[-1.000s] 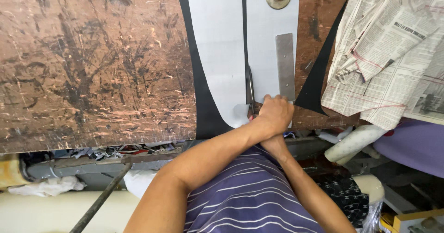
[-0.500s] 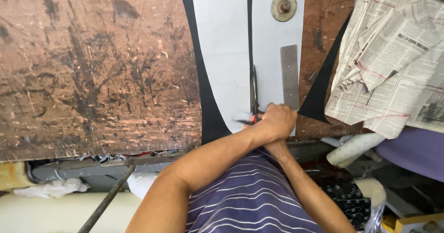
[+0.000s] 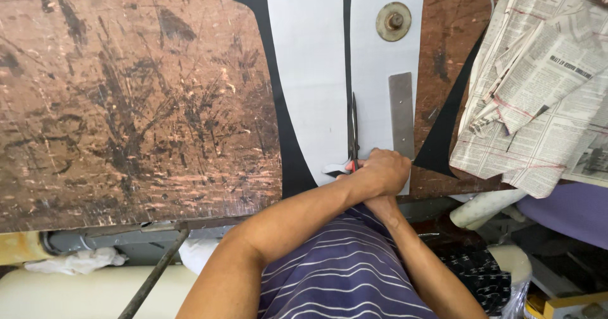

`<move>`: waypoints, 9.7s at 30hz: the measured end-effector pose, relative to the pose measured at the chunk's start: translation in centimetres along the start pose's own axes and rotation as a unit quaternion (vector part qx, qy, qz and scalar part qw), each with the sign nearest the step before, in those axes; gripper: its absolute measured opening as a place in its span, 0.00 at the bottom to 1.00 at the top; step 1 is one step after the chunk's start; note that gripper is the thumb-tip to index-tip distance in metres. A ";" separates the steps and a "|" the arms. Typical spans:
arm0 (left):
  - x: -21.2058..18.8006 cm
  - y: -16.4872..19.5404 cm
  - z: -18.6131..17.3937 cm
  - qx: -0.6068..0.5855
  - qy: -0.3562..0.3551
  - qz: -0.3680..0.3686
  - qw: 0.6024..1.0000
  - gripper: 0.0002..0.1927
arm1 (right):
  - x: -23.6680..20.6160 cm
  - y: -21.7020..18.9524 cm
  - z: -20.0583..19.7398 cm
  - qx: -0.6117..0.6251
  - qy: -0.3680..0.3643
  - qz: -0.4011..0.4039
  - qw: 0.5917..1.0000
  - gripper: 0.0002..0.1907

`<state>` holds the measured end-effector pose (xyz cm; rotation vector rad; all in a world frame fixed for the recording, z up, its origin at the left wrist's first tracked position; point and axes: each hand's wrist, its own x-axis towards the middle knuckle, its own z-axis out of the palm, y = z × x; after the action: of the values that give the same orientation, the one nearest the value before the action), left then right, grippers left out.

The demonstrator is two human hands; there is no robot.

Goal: The person uses shears to cut a black fabric along the edge of a white paper pattern placed on a wooden table. They reposition the pattern and continue cutting to produce two separate fabric pieces.

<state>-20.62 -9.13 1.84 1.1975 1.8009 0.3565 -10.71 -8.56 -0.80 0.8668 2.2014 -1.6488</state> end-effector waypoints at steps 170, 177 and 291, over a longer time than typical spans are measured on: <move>18.8 -9.4 -38.5 0.174 0.184 -0.271 0.929 0.48 | 23.3 -24.5 -3.6 0.142 0.145 0.110 0.973 0.14; 19.1 -9.5 -38.4 0.182 0.187 -0.270 0.927 0.47 | 23.1 -26.2 -3.7 0.180 0.143 0.136 0.964 0.14; 18.7 -9.6 -42.6 0.336 0.066 -0.196 0.919 0.47 | 46.3 -34.9 0.2 0.560 0.287 -0.032 0.776 0.18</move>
<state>-62.71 11.91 8.69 1.2255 2.3181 -0.4677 -68.06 -0.87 1.73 1.7419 1.2467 -3.0851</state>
